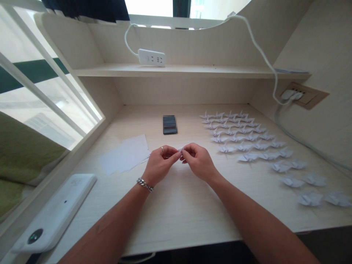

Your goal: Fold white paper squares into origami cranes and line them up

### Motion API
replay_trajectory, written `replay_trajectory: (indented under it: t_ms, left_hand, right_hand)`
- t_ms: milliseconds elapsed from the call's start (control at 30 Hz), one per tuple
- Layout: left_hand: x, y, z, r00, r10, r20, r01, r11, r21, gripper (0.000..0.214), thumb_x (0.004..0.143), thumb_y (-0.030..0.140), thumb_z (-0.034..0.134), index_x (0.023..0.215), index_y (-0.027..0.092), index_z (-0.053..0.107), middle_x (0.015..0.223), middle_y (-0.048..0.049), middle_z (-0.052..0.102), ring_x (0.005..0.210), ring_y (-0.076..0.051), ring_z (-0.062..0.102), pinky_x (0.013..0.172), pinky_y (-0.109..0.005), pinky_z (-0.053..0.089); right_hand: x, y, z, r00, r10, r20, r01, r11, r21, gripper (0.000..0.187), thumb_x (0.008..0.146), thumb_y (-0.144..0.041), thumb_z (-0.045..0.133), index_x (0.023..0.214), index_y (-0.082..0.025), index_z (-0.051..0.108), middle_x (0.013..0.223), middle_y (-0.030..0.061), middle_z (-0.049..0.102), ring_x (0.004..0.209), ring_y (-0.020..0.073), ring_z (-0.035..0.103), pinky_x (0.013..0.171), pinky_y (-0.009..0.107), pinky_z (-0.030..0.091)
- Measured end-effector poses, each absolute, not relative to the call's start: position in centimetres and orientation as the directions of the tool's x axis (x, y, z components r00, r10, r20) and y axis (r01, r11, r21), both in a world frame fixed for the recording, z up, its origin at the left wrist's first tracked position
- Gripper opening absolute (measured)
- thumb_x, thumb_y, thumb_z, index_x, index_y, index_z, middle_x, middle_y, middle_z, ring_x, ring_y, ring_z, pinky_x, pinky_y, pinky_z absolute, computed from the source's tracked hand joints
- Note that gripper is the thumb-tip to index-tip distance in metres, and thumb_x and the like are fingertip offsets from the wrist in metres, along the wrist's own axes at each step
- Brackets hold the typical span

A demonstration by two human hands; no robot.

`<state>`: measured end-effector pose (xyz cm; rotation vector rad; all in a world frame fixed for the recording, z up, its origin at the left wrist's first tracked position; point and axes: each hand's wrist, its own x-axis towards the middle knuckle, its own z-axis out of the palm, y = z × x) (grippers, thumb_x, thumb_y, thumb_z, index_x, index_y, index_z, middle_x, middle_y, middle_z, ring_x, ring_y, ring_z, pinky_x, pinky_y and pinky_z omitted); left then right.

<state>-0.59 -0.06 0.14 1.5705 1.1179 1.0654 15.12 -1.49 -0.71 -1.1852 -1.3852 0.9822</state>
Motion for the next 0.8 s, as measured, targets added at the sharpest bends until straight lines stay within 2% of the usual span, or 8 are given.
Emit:
replay_trajectory:
  t_ms: [133, 267, 433, 567, 667, 733, 800]
  left_hand:
    - [-0.51, -0.32, 0.44, 0.228, 0.959, 0.171, 0.254, -0.229, 0.94, 0.028, 0.075, 0.042, 0.072, 0.08, 0.015, 0.066, 0.077, -0.0046, 0.071, 0.07, -0.016, 0.065, 0.066, -0.027, 0.051]
    - [-0.58, -0.25, 0.39, 0.233, 0.95, 0.207, 0.288, -0.271, 0.919, 0.028, 0.083, 0.043, 0.062, 0.078, 0.015, 0.064, 0.073, -0.0035, 0.068, 0.068, -0.015, 0.063, 0.065, -0.027, 0.05]
    - [-0.39, -0.07, 0.1, 0.155, 0.983, 0.095, 0.104, -0.112, 0.988, 0.028, 0.081, 0.041, 0.064, 0.076, 0.013, 0.06, 0.071, -0.0047, 0.067, 0.069, -0.016, 0.066, 0.069, -0.031, 0.055]
    - [-0.31, -0.13, 0.08, 0.102, 0.993, 0.052, -0.01, -0.051, 0.999, 0.027, 0.074, 0.033, 0.071, 0.085, 0.016, 0.054, 0.067, -0.0014, 0.067, 0.065, -0.017, 0.067, 0.066, -0.033, 0.057]
    - [-0.41, -0.18, 0.1, 0.14, 0.983, 0.115, 0.045, -0.123, 0.991, 0.033, 0.074, 0.03, 0.071, 0.099, 0.017, 0.055, 0.068, -0.0006, 0.069, 0.065, -0.017, 0.068, 0.067, -0.033, 0.057]
    - [-0.47, -0.17, 0.14, 0.158, 0.978, 0.136, 0.116, -0.155, 0.981, 0.028, 0.075, 0.031, 0.07, 0.095, 0.015, 0.06, 0.07, -0.003, 0.069, 0.066, -0.017, 0.068, 0.067, -0.032, 0.056]
    - [-0.48, -0.12, 0.2, 0.131, 0.983, 0.125, 0.129, -0.142, 0.981, 0.022, 0.074, 0.031, 0.07, 0.086, 0.013, 0.063, 0.071, -0.0049, 0.07, 0.066, -0.018, 0.068, 0.066, -0.031, 0.056]
  right_hand:
    - [15.12, -1.68, -0.71, -0.008, 0.965, 0.261, 0.259, 0.254, -0.932, 0.01, 0.082, -0.027, 0.06, 0.08, -0.018, 0.065, 0.072, 0.0021, 0.067, 0.066, 0.0164, 0.065, 0.064, 0.03, 0.055]
    - [15.14, -1.58, -0.79, -0.018, 0.971, 0.236, 0.189, 0.236, -0.953, 0.012, 0.082, -0.029, 0.06, 0.08, -0.017, 0.064, 0.071, 0.0028, 0.067, 0.067, 0.0171, 0.066, 0.063, 0.031, 0.056]
    - [15.05, -1.4, -0.94, -0.002, 0.987, 0.164, 0.043, 0.163, -0.986, 0.017, 0.08, -0.033, 0.063, 0.081, -0.016, 0.063, 0.071, 0.0033, 0.066, 0.069, 0.0185, 0.067, 0.062, 0.032, 0.058]
    - [14.99, -1.68, -0.76, -0.008, 0.974, 0.227, 0.135, 0.226, -0.965, 0.016, 0.082, -0.033, 0.061, 0.081, -0.018, 0.065, 0.074, 0.0034, 0.067, 0.07, 0.018, 0.066, 0.064, 0.032, 0.056]
    - [14.98, -1.94, -0.53, -0.038, 0.959, 0.282, 0.238, 0.282, -0.929, 0.015, 0.083, -0.032, 0.06, 0.081, -0.019, 0.067, 0.078, 0.0039, 0.068, 0.073, 0.0176, 0.065, 0.068, 0.031, 0.055]
    - [14.99, -1.92, -0.47, -0.043, 0.961, 0.273, 0.235, 0.275, -0.932, 0.015, 0.083, -0.032, 0.061, 0.081, -0.019, 0.067, 0.078, 0.0043, 0.068, 0.073, 0.0177, 0.065, 0.068, 0.032, 0.055]
    - [14.99, -1.72, -0.5, -0.023, 0.976, 0.218, 0.16, 0.219, -0.962, 0.016, 0.081, -0.033, 0.062, 0.081, -0.017, 0.066, 0.076, 0.0044, 0.068, 0.072, 0.018, 0.065, 0.066, 0.032, 0.056]
